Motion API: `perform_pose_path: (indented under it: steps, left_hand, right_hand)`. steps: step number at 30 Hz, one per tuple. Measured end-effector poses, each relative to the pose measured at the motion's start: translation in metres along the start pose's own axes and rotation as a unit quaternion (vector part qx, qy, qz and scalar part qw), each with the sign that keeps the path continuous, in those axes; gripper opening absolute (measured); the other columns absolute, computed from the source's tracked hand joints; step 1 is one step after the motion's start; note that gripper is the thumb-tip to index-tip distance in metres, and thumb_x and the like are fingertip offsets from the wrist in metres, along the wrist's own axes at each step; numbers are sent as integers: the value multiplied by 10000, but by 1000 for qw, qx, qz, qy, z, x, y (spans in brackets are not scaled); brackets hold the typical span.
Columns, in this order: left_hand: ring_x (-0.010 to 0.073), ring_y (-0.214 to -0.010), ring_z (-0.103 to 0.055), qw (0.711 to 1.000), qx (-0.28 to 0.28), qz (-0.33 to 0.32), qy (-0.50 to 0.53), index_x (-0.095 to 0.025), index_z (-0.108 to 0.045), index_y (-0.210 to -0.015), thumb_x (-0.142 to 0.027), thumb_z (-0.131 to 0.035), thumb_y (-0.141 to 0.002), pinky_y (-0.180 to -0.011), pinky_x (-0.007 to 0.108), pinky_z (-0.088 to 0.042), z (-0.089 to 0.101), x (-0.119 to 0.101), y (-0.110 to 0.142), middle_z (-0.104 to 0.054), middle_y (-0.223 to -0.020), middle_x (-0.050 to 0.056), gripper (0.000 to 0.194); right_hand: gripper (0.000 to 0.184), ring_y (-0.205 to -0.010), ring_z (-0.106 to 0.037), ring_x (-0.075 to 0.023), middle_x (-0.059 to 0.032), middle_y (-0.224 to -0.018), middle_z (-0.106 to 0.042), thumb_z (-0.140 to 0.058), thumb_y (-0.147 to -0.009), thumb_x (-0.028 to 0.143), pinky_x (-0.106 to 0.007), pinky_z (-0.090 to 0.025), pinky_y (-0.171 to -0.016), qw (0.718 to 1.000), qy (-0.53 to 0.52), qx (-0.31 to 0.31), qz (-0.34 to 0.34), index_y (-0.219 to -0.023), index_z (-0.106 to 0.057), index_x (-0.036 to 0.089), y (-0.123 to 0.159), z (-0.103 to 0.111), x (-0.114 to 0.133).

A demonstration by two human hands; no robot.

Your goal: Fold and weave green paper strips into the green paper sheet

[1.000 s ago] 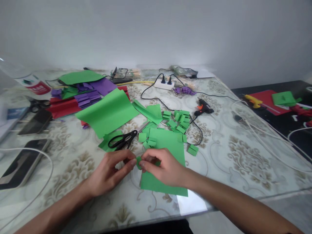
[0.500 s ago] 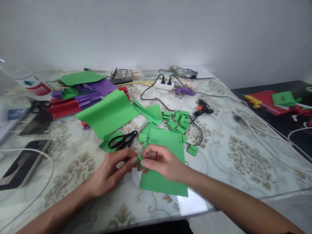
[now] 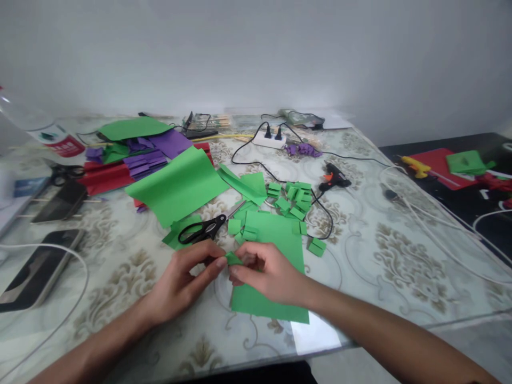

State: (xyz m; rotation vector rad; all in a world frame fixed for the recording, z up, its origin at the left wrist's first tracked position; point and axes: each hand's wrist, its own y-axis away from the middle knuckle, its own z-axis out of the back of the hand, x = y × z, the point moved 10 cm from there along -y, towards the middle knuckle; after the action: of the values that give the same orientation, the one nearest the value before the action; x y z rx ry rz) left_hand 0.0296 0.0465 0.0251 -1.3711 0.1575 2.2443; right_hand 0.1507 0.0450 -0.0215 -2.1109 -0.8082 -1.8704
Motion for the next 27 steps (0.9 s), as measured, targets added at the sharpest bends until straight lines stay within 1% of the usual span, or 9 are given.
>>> perform_pose_path:
  steps: [5,10,16,21,24,27]
  left_hand:
    - [154,-753,-615,1000,20,13,-5,-194,-667,-945,-276,-578,-1051,-681,240,-501,-4,7,3,-666,-823,8,160]
    - [153,-739,-588,999,35,14,-17,-196,-658,-918,-288,-586,-1040,-671,237,-492,-6,9,5,-646,-810,2,168]
    - [144,-705,-565,1000,11,18,1,-191,-638,-868,-293,-600,-1024,-645,230,-475,-1,6,3,-618,-766,-8,189]
    - [141,-688,-555,1000,-10,28,5,-191,-626,-836,-278,-621,-989,-625,227,-463,5,6,1,-607,-745,-12,176]
    - [145,-680,-557,999,-10,32,6,-190,-628,-813,-283,-622,-976,-620,233,-461,6,7,0,-610,-731,-8,188]
    - [147,-674,-554,999,2,34,3,-186,-630,-793,-286,-614,-973,-618,236,-458,5,8,0,-607,-715,-6,207]
  right_hand:
    - [174,-681,-660,-158,-6,-715,-719,-767,-882,263,-274,-493,-650,995,99,2,13,-773,-657,185,2,2,7]
    - [188,-677,-641,-154,3,-693,-710,-785,-874,288,-260,-479,-621,994,111,4,14,-759,-676,186,2,1,8]
    - [172,-676,-655,-155,-3,-710,-722,-784,-864,283,-266,-486,-638,997,69,11,-13,-780,-671,183,3,-1,4]
    - [195,-696,-675,-158,-12,-742,-733,-804,-842,301,-278,-511,-669,1000,20,-2,-23,-783,-659,184,1,2,-2]
    - [248,-712,-693,-163,-14,-743,-733,-832,-827,344,-292,-539,-701,1000,-15,-9,-21,-770,-649,186,0,3,-3]
    - [301,-695,-700,-161,-9,-731,-727,-858,-808,402,-295,-555,-693,999,-45,-22,-21,-795,-649,187,-2,5,-3]
